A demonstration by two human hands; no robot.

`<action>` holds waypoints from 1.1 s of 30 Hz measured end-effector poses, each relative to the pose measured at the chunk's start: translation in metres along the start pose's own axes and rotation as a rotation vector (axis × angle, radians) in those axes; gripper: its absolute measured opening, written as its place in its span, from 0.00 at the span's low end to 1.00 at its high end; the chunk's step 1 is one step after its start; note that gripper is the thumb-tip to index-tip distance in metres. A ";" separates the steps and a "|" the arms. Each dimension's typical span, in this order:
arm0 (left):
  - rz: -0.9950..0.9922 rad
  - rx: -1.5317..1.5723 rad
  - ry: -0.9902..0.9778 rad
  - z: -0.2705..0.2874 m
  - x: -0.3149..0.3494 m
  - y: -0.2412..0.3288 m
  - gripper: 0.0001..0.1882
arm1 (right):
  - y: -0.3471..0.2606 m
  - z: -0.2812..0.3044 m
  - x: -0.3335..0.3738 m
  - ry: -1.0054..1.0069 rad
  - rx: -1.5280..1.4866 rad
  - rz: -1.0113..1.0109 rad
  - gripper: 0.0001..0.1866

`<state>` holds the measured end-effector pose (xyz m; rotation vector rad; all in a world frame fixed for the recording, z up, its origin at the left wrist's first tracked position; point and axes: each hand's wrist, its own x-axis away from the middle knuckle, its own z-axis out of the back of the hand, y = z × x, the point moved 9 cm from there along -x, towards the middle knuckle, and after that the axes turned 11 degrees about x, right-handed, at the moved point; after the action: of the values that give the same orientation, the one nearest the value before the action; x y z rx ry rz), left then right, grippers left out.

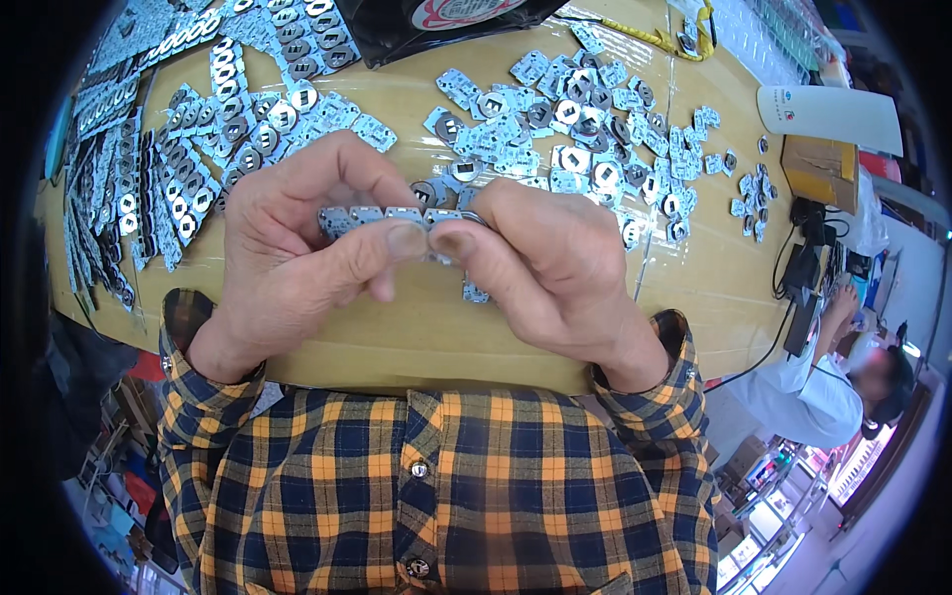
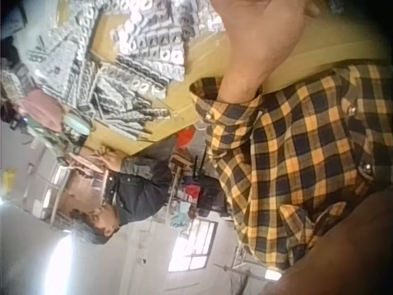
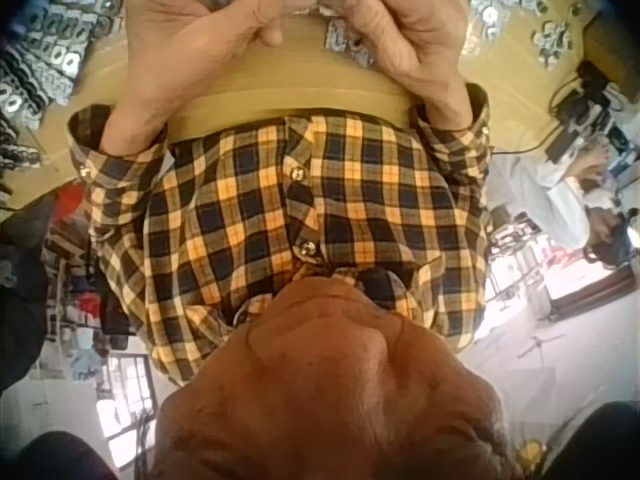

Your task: Assemble or separate small metal components on a workbench.

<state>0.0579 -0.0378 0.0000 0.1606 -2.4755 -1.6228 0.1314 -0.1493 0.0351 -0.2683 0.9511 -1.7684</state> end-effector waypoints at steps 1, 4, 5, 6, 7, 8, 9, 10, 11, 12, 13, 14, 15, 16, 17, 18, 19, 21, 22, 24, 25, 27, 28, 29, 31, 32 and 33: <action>0.116 0.105 -0.016 -0.002 0.002 -0.006 0.07 | 0.015 -0.009 0.006 -0.129 -0.403 -0.271 0.13; 0.096 0.276 -0.037 -0.006 0.005 -0.005 0.07 | 0.022 -0.039 0.017 -0.260 -1.107 -0.578 0.15; 0.094 0.276 -0.038 -0.006 0.005 -0.006 0.07 | 0.018 -0.047 0.016 -0.253 -1.411 -0.608 0.15; 0.030 0.206 -0.010 -0.002 0.004 -0.003 0.07 | 0.016 -0.049 0.015 -0.253 -1.409 -0.607 0.15; -0.032 0.136 0.020 0.001 0.005 0.001 0.07 | 0.022 -0.045 0.014 -0.166 -1.196 -0.605 0.17; -0.033 0.136 0.020 0.000 0.006 0.000 0.07 | 0.028 -0.036 0.013 -0.082 -0.983 -0.598 0.19; -0.128 0.037 0.054 0.000 0.008 0.007 0.07 | 0.029 -0.033 0.012 -0.065 -0.878 -0.546 0.19; -0.223 -0.061 0.086 0.001 0.011 0.014 0.08 | 0.030 -0.033 0.013 -0.064 -0.877 -0.546 0.19; -0.223 -0.060 0.085 0.003 0.008 0.011 0.08 | 0.032 -0.032 0.013 -0.051 -0.811 -0.534 0.18; -0.414 -0.246 0.039 -0.001 0.008 0.024 0.10 | 0.032 -0.029 0.013 -0.037 -0.745 -0.523 0.18; -0.602 -0.433 -0.005 -0.010 0.014 0.036 0.13 | 0.032 -0.029 0.014 -0.038 -0.745 -0.522 0.18; -0.602 -0.433 -0.005 -0.010 0.015 0.035 0.13 | 0.029 -0.029 0.013 -0.069 -0.683 -0.494 0.18; -0.640 -0.481 -0.013 -0.013 0.017 0.037 0.14 | 0.026 -0.029 0.013 -0.100 -0.620 -0.466 0.17; -0.679 -0.529 -0.022 -0.016 0.019 0.039 0.16 | 0.026 -0.028 0.012 -0.099 -0.620 -0.466 0.17; -0.679 -0.529 -0.023 -0.016 0.018 0.039 0.16 | 0.028 -0.026 0.012 -0.082 -0.641 -0.485 0.17; -0.695 -0.529 -0.030 -0.017 0.019 0.040 0.16 | 0.030 -0.025 0.013 -0.064 -0.661 -0.503 0.17; -0.711 -0.529 -0.037 -0.018 0.019 0.041 0.17 | 0.030 -0.025 0.013 -0.064 -0.661 -0.503 0.17; -0.717 -0.534 -0.035 -0.018 0.019 0.039 0.17 | 0.030 -0.024 0.012 -0.081 -0.606 -0.495 0.17; -0.721 -0.540 -0.032 -0.018 0.020 0.039 0.17 | 0.030 -0.024 0.013 -0.081 -0.607 -0.495 0.17; -0.720 -0.544 -0.025 -0.019 0.020 0.039 0.17 | 0.029 -0.024 0.014 -0.062 -0.650 -0.479 0.16; -0.719 -0.548 -0.017 -0.019 0.020 0.039 0.17 | 0.029 -0.023 0.014 -0.063 -0.651 -0.479 0.16; -0.715 -0.562 -0.002 -0.018 0.020 0.038 0.16 | 0.027 -0.025 0.013 -0.109 -0.571 -0.473 0.18; -0.712 -0.574 0.011 -0.018 0.020 0.038 0.16 | 0.027 -0.025 0.013 -0.109 -0.571 -0.473 0.18; -0.713 -0.574 0.011 -0.018 0.019 0.038 0.16 | 0.028 -0.026 0.013 -0.107 -0.586 -0.485 0.18; -0.721 -0.583 0.016 -0.018 0.019 0.038 0.16 | 0.030 -0.026 0.014 -0.106 -0.600 -0.497 0.18; -0.722 -0.583 0.016 -0.018 0.019 0.038 0.16 | 0.030 -0.026 0.014 -0.102 -0.601 -0.490 0.18; -0.717 -0.580 0.018 -0.018 0.019 0.038 0.16 | 0.029 -0.026 0.014 -0.097 -0.601 -0.483 0.18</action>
<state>0.0431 -0.0422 0.0430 1.0526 -1.9061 -2.5009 0.1307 -0.1529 -0.0063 -1.0289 1.4167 -1.8244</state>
